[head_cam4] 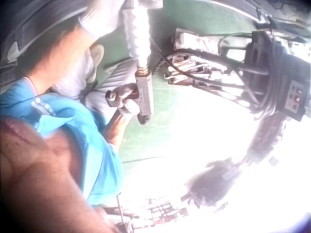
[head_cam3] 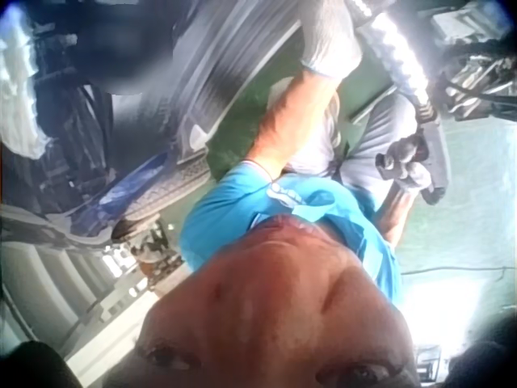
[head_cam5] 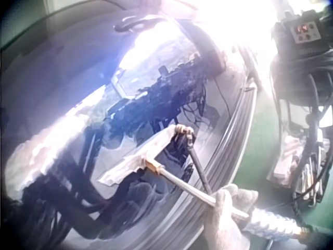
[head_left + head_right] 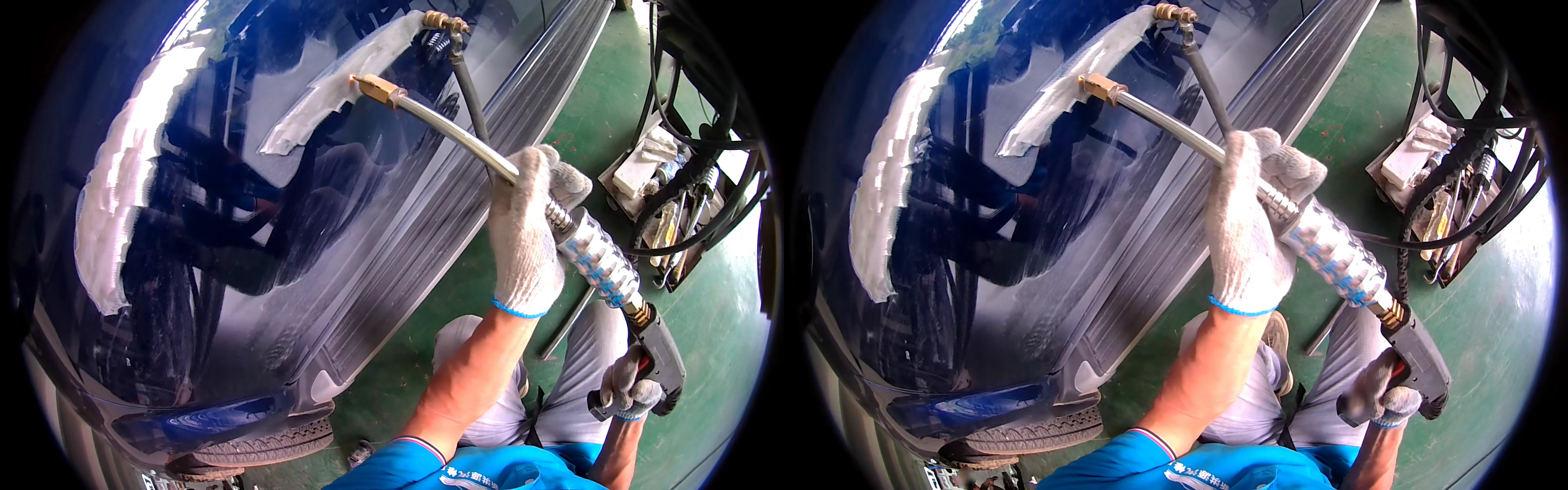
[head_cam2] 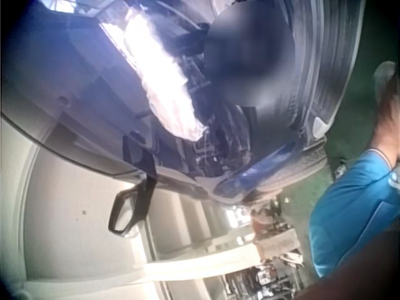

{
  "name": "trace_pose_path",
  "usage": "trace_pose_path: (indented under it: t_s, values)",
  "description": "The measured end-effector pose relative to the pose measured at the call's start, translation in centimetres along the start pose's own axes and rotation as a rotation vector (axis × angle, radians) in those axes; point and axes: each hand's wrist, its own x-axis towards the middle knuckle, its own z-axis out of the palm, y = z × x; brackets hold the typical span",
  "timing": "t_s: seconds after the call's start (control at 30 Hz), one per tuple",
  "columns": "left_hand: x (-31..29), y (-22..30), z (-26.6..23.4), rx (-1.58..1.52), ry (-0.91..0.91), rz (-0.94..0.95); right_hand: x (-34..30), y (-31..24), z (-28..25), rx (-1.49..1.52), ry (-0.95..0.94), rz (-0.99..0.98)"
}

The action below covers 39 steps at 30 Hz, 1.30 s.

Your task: The person prepares a portable welding machine and then welds a damaged area on the side of a blue car. They connect the ground clamp to the vehicle and use a welding torch to apply filler material to a scratch on the car's door panel.

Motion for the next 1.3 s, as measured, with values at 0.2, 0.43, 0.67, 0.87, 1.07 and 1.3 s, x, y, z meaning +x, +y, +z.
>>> trace_pose_path:
  t_s: [0.2, 0.43, 0.67, 0.87, 1.07, 1.3]
  values:
    - [-1.2, -2.4, -0.3, -0.024, -0.063, -0.055, -0.1, -0.6, -1.0, -0.115, -0.02, 0.014]
    - [-0.3, -1.3, -0.4, -0.017, -0.121, -0.089, 2.0, -1.1, 3.8, 0.169, -0.072, 0.118]
    - [-1.3, -3.1, -0.6, -0.036, -0.054, -0.005, 2.0, -1.1, 3.3, 0.243, -0.109, 0.145]
    - [-0.3, -1.0, -1.1, 0.096, -0.082, 0.071, 2.0, -1.0, 3.8, 0.237, -0.104, 0.149]
    - [1.4, 1.3, -1.4, -0.456, -0.385, -0.131, 0.4, -1.0, 3.4, -0.09, -0.115, 0.011]
    - [1.9, 0.6, -1.7, -0.85, -0.854, -0.176, -1.0, -2.1, 6.5, -0.642, -0.207, -0.094]
